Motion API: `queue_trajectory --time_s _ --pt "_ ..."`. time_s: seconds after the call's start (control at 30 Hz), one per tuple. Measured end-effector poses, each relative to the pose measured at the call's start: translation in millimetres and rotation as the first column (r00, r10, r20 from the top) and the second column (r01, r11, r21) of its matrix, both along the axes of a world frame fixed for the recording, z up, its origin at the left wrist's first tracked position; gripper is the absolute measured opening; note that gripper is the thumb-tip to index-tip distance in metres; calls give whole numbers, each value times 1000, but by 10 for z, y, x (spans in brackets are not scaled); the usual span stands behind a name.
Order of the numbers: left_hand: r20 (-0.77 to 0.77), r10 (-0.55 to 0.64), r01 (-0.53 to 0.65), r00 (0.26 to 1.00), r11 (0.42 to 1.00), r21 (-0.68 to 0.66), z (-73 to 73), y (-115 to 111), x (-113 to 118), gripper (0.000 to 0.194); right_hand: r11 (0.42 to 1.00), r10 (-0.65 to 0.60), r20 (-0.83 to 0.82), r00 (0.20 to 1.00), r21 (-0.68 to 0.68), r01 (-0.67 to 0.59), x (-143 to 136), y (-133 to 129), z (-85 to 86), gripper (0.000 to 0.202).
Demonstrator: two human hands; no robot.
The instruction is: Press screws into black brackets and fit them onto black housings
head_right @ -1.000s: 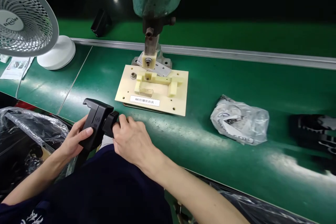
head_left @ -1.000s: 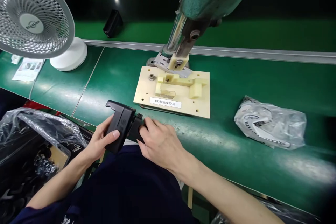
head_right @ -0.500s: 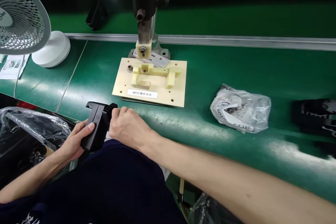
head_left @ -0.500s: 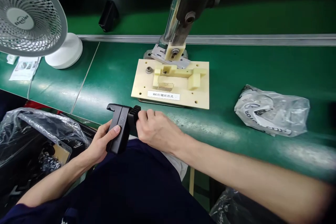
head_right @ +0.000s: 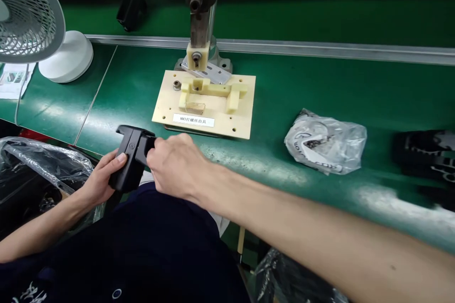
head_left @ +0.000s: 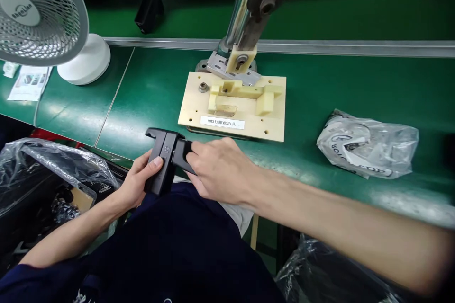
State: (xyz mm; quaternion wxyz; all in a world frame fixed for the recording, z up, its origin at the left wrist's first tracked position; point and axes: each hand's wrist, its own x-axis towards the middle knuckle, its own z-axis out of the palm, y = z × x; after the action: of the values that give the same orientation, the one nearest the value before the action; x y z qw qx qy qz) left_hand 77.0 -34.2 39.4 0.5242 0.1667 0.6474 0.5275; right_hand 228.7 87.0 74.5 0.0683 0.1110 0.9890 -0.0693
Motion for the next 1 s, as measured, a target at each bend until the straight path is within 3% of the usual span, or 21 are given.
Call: queue_trajectory --time_s 0.1,0.17,0.3,0.53,0.83,1.0 --pt "-228 -64 103 972 981 164 -11 40 -68 37 980 -175 -78 981 -108 166 73 -43 -88 18" --pt "-241 -124 167 963 971 168 6 55 -88 36 974 -205 -112 972 -117 192 102 -64 -154 18" --pt "-228 -187 220 956 967 130 34 44 -69 37 989 -139 -152 979 -69 129 108 -93 -241 13" --pt "-354 -258 288 899 957 35 19 -39 -65 31 1000 -14 -207 978 1 15 91 -120 -322 8" --pt "-303 -291 320 907 946 49 11 -140 -101 37 997 -48 -316 947 -74 26 158 -109 -362 15" --pt "-175 -250 264 952 963 60 -46 -170 -64 39 999 -46 -355 934 -29 38 158 -127 -373 16"
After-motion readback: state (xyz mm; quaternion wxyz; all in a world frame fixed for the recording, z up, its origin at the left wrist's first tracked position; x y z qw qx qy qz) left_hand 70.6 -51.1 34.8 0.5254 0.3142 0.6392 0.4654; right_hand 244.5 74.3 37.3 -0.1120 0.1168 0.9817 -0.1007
